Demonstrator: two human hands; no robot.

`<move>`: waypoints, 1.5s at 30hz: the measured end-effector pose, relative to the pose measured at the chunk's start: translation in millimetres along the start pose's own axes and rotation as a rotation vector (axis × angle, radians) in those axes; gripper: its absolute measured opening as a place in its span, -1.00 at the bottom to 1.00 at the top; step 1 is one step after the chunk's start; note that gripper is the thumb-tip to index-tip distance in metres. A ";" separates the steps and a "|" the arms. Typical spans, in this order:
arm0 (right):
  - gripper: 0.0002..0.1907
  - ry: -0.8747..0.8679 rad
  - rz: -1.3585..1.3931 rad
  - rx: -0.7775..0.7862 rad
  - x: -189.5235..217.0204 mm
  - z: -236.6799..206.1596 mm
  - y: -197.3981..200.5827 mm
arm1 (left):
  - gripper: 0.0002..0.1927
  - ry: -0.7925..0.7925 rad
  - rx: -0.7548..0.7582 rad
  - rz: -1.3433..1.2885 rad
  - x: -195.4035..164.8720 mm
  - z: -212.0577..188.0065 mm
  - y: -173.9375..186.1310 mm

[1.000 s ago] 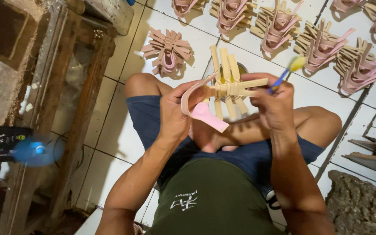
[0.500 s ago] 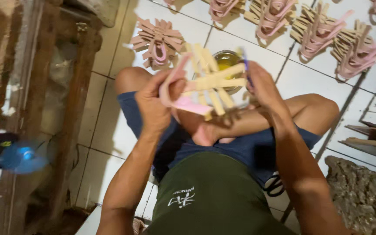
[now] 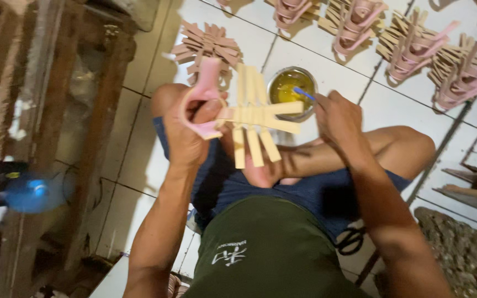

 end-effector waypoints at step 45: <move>-0.70 -0.280 1.621 -0.058 2.1 -40.0 57.2 | -0.74 -0.027 0.637 0.179 -16.3 -23.0 -81.3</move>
Point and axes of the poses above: each hand's wrist, its own z-axis towards the middle knuckle, its own y-axis out of the back of the hand, x = y × z, the point moved 4 cm from there along z, towards the middle knuckle, and after that the axes turned 4 degrees about -x, right-handed, at the moved point
